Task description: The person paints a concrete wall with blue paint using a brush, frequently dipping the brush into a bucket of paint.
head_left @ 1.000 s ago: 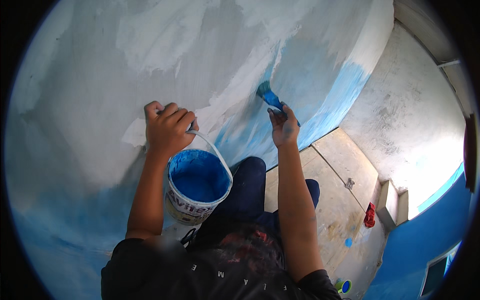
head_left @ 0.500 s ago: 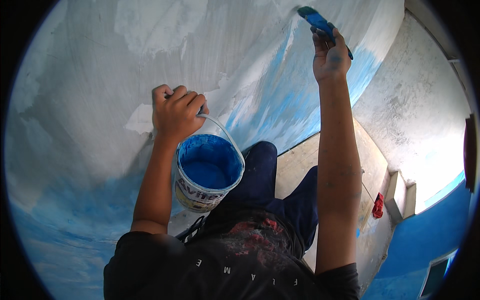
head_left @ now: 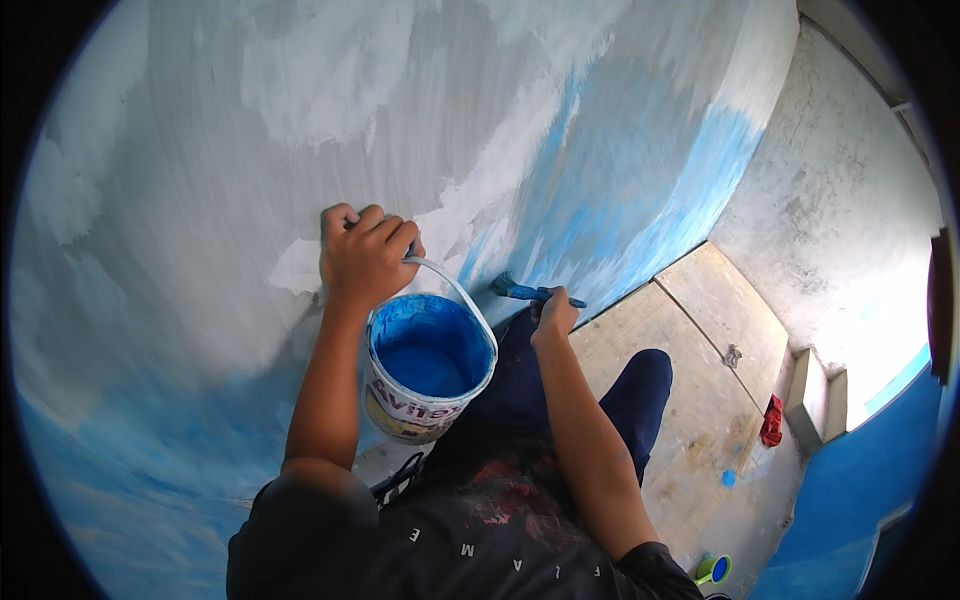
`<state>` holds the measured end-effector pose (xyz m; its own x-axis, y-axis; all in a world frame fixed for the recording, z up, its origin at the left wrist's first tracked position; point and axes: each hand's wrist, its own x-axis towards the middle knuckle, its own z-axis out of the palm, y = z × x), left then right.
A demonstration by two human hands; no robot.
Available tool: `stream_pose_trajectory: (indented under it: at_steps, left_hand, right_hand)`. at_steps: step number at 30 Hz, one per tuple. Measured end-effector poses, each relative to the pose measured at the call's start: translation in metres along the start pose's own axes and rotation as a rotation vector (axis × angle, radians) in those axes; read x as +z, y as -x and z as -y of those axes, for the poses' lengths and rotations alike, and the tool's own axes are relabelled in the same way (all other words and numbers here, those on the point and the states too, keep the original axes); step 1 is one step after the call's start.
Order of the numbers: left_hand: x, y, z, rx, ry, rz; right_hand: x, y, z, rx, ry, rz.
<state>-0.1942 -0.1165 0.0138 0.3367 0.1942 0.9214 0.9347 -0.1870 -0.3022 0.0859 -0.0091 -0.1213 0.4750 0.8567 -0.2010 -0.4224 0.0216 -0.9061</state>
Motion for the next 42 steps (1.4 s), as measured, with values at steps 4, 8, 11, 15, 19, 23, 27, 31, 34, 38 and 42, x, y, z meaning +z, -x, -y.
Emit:
stream_pose_trajectory:
  at_steps: [4, 8, 11, 15, 19, 23, 27, 31, 34, 38, 42]
  left_hand:
    - [-0.006, 0.000, 0.005, 0.015, -0.041, -0.004]
    - [-0.005, -0.001, 0.005, 0.027, -0.030, -0.034]
    - [-0.005, -0.002, 0.004, 0.036, -0.036, -0.027]
    - [-0.001, -0.001, 0.003, 0.036, 0.032, 0.006]
    - [-0.002, -0.003, 0.006, 0.054, 0.034, 0.050]
    - [-0.003, -0.004, 0.003, 0.029, 0.046, 0.045]
    - [-0.005, -0.003, 0.006, 0.028, 0.027, 0.059]
    - [-0.002, -0.004, 0.007, 0.052, -0.003, 0.006]
    - [-0.001, -0.003, 0.006, 0.061, 0.015, 0.014]
    - [-0.001, -0.003, 0.008, 0.064, 0.013, 0.001]
    - [0.000, -0.002, 0.007, 0.084, -0.004, -0.008]
  right_hand:
    - [0.047, 0.053, 0.083, -0.274, 0.101, 0.251]
    - [0.078, 0.086, 0.177, -0.434, -0.255, 0.439]
    - [0.080, 0.102, 0.192, -0.524, -0.374, 0.479]
    - [0.054, 0.079, 0.097, -0.568, -0.097, 0.444]
    - [0.002, 0.056, -0.007, -0.393, 0.184, 0.372]
    - [-0.004, 0.031, 0.008, -0.104, 0.383, 0.324]
    - [0.038, 0.036, 0.080, -0.288, 0.124, 0.355]
    - [0.046, 0.053, 0.126, -0.457, -0.214, 0.444]
    - [0.032, 0.038, 0.092, -0.420, -0.171, 0.417]
    - [-0.001, 0.014, 0.010, -0.254, -0.027, 0.301]
    - [-0.035, -0.023, -0.023, -0.075, 0.109, 0.226]
